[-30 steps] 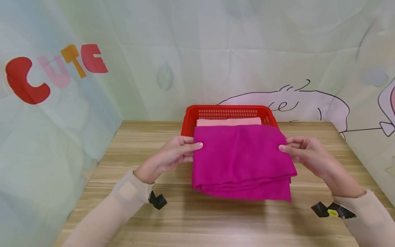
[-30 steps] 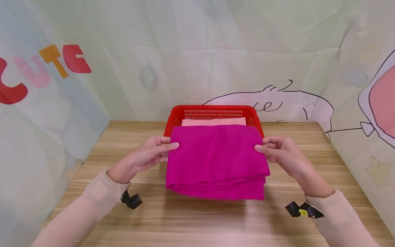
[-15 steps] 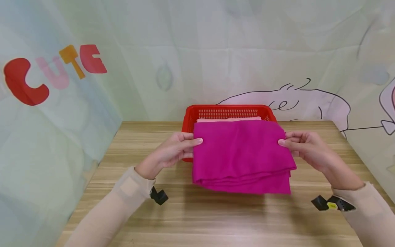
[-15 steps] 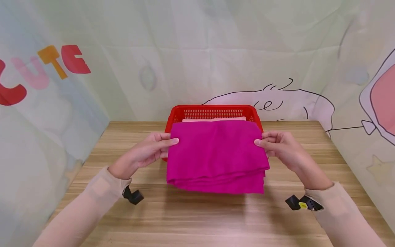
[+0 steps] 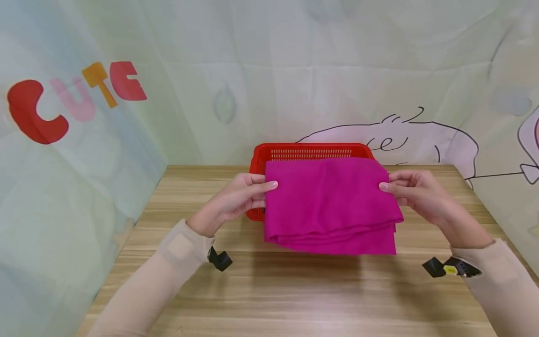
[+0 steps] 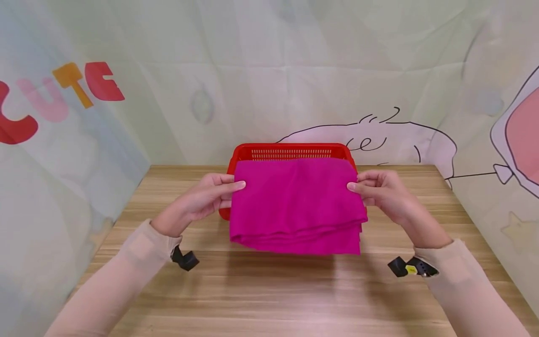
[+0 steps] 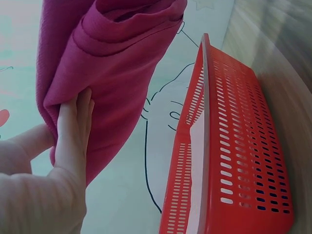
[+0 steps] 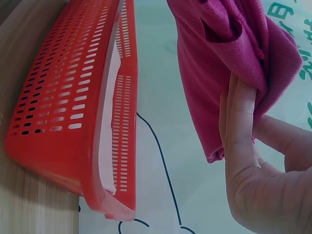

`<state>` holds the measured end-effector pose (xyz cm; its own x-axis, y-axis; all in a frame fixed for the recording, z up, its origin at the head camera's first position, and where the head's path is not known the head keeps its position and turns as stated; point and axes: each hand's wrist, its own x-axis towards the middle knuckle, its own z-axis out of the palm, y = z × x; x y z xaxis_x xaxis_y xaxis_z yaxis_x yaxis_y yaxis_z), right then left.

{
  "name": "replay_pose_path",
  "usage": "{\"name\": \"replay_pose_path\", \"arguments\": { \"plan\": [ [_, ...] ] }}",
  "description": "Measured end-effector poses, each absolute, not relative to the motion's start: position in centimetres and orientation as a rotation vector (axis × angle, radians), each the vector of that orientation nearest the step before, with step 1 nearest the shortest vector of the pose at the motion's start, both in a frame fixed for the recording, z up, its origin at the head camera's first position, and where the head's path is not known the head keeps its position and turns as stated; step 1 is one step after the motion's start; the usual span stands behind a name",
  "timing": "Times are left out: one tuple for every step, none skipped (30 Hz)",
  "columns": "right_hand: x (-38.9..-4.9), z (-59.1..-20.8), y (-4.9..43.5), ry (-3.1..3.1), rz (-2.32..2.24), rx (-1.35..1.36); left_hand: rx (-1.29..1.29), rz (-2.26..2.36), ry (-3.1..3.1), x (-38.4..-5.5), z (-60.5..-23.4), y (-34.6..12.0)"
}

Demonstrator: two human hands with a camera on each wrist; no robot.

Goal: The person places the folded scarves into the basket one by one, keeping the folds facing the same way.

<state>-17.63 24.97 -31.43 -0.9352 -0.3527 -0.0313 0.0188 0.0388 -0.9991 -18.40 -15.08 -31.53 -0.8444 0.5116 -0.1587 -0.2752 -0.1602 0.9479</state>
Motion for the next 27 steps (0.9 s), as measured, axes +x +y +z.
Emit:
{"name": "replay_pose_path", "arguments": {
  "plan": [
    [-17.7,-31.4,25.0,2.046,-1.981,-0.347,0.274,2.045,1.605,-18.5,-31.5,-15.1],
    [-17.8,-31.4,25.0,2.047,-1.981,-0.352,0.275,2.045,1.604,-18.6,-31.5,-15.1],
    [-17.9,-31.4,25.0,2.045,-1.984,-0.359,0.275,2.043,1.606,-18.6,-31.5,-15.1],
    [-18.0,-31.4,25.0,2.046,-1.986,-0.365,0.273,2.041,1.609,-18.7,-31.4,-15.1],
    [-18.0,-31.3,25.0,2.045,-1.989,-0.367,0.268,2.039,1.612,-18.8,-31.4,-15.1],
    [-18.1,-31.3,25.0,2.044,-1.992,-0.367,0.261,2.039,1.614,-18.9,-31.4,-15.0],
    [-18.2,-31.3,25.0,2.041,-1.997,-0.362,0.253,2.037,1.618,-18.9,-31.4,-15.0],
    [-18.3,-31.3,25.0,2.041,-1.998,-0.362,0.244,2.037,1.621,-19.0,-31.3,-15.0],
    [-18.4,-31.2,25.0,2.040,-1.997,-0.359,0.238,2.036,1.626,-19.1,-31.3,-14.9],
    [-18.5,-31.2,25.0,2.042,-1.995,-0.350,0.232,2.035,1.632,-19.1,-31.3,-14.9],
    [-18.6,-31.2,25.0,2.049,-1.987,-0.332,0.227,2.036,1.633,-19.2,-31.3,-14.9],
    [-18.7,-31.1,25.0,2.059,-1.976,-0.319,0.224,2.037,1.635,-19.3,-31.2,-14.9],
    [-18.8,-31.1,25.0,2.067,-1.967,-0.308,0.226,2.039,1.635,-19.3,-31.3,-14.9],
    [-18.9,-31.0,25.0,2.082,-1.951,-0.298,0.229,2.040,1.633,-19.5,-31.3,-14.9],
    [-19.0,-31.0,25.0,2.092,-1.940,-0.284,0.233,2.041,1.632,-19.6,-31.4,-14.9],
    [-19.2,-31.0,25.0,2.099,-1.931,-0.274,0.236,2.041,1.631,-19.7,-31.4,-14.9],
    [-19.3,-30.9,24.9,2.105,-1.923,-0.265,0.243,2.042,1.628,-19.8,-31.5,-14.9],
    [-19.4,-30.9,24.9,2.105,-1.920,-0.265,0.246,2.042,1.629,-19.9,-31.5,-15.0],
    [-19.5,-30.9,24.9,2.102,-1.920,-0.265,0.248,2.041,1.629,-20.0,-31.6,-15.0],
    [-19.6,-30.9,24.9,2.104,-1.915,-0.264,0.248,2.041,1.630,-20.1,-31.6,-15.0],
    [-19.7,-30.9,24.8,2.103,-1.914,-0.263,0.245,2.042,1.633,-20.2,-31.6,-15.0],
    [-19.8,-30.8,24.8,2.102,-1.912,-0.262,0.243,2.042,1.635,-20.2,-31.7,-15.1],
    [-19.9,-30.8,24.7,2.097,-1.914,-0.260,0.244,2.044,1.634,-20.3,-31.7,-15.1],
    [-20.0,-30.8,24.7,2.094,-1.915,-0.259,0.240,2.047,1.633,-20.4,-31.7,-15.1],
    [-20.1,-30.8,24.6,2.088,-1.920,-0.259,0.238,2.050,1.633,-20.5,-31.7,-15.1],
    [-20.2,-30.8,24.6,2.086,-1.921,-0.257,0.239,2.054,1.635,-20.6,-31.8,-15.1],
    [-20.3,-30.7,24.5,2.081,-1.926,-0.253,0.240,2.056,1.635,-20.7,-31.8,-15.1]
  ]
}}
